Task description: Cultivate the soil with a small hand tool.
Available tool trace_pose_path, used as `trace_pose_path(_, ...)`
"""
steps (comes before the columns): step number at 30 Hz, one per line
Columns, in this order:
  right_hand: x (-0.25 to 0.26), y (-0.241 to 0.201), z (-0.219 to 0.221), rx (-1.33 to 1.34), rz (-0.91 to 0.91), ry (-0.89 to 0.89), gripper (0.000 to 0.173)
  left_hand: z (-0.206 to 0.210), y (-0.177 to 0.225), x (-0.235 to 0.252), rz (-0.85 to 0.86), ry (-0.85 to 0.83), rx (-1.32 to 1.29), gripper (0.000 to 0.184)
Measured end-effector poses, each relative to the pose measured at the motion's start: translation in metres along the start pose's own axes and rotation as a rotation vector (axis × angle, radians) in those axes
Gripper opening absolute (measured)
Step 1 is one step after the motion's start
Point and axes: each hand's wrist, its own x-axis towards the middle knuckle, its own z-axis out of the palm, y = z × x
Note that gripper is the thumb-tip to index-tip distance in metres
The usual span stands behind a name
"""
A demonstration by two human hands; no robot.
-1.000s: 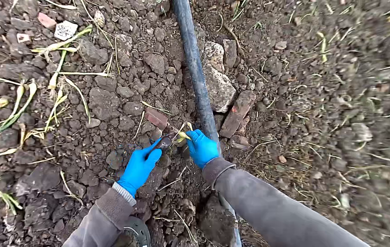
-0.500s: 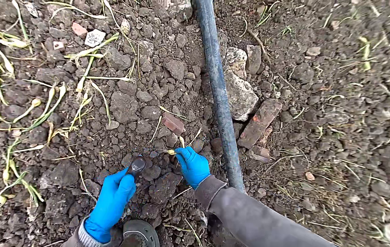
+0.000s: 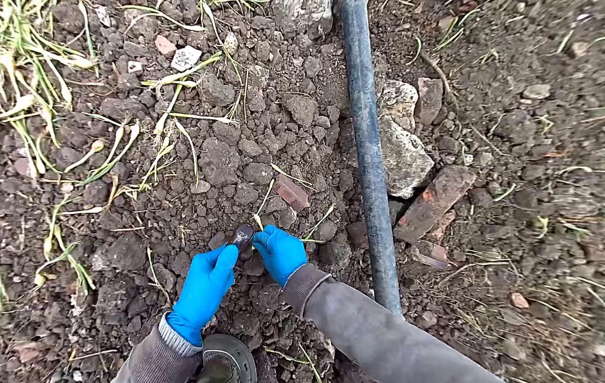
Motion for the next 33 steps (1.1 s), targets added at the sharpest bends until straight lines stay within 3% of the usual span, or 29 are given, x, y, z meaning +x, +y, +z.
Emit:
trace_pose_path(2,0.006,-0.012,0.018,-0.019,0.063,-0.205,0.019,-0.011,0.021,-0.022,0.051,0.015,-0.021,0.066)
trace_pose_path(4,0.008,-0.012,0.036,-0.113,-0.005,-0.210,0.027,-0.028,0.036,-0.051,0.190,0.038,-0.072,0.059)
trace_pose_path(6,-0.011,-0.005,0.047,-0.201,-0.108,-0.093,0.031,-0.045,0.042,-0.083,0.231,0.044,-0.101,0.064)
trace_pose_path(9,-0.024,0.004,0.047,-0.171,-0.195,0.267,0.057,-0.066,0.014,-0.093,0.229,0.093,-0.085,0.078)
trace_pose_path(10,-0.026,0.003,0.045,-0.129,-0.202,0.338,0.054,-0.075,0.002,-0.091,0.241,0.099,-0.100,0.077)
trace_pose_path(12,-0.024,0.003,0.043,-0.062,-0.213,0.405,0.036,-0.089,0.017,-0.090,0.218,0.071,-0.156,0.075)
trace_pose_path(14,-0.020,0.004,0.039,-0.036,-0.237,0.345,0.024,-0.103,0.040,-0.092,0.262,0.034,-0.156,0.060)
trace_pose_path(18,-0.021,0.003,0.031,-0.029,-0.281,0.282,0.024,-0.086,0.074,-0.088,0.302,0.008,-0.070,0.055)
trace_pose_path(21,-0.015,-0.013,0.015,-0.046,-0.348,0.313,0.025,-0.060,0.011,-0.054,0.127,0.150,0.073,0.066)
trace_pose_path(23,-0.006,-0.033,0.010,-0.102,-0.355,0.202,0.026,-0.056,-0.023,-0.046,0.072,0.154,-0.017,0.067)
trace_pose_path(24,-0.001,-0.045,0.012,-0.151,-0.318,0.066,0.028,-0.056,-0.025,-0.048,0.069,0.153,-0.053,0.067)
trace_pose_path(27,0.013,-0.079,0.030,-0.257,-0.219,-0.474,0.031,-0.062,-0.005,-0.078,0.124,0.203,-0.144,0.063)
trace_pose_path(29,0.016,-0.087,0.042,-0.295,-0.249,-0.602,0.033,-0.077,0.004,-0.106,0.228,0.230,-0.155,0.058)
trace_pose_path(30,0.010,-0.080,0.044,-0.282,-0.296,-0.559,0.034,-0.085,0.003,-0.122,0.277,0.235,-0.151,0.056)
trace_pose_path(31,0.001,-0.065,0.047,-0.250,-0.359,-0.390,0.035,-0.093,-0.001,-0.135,0.310,0.238,-0.149,0.054)
trace_pose_path(33,0.001,-0.027,0.051,-0.204,-0.400,0.221,0.030,-0.101,-0.004,-0.145,0.313,0.264,-0.130,0.061)
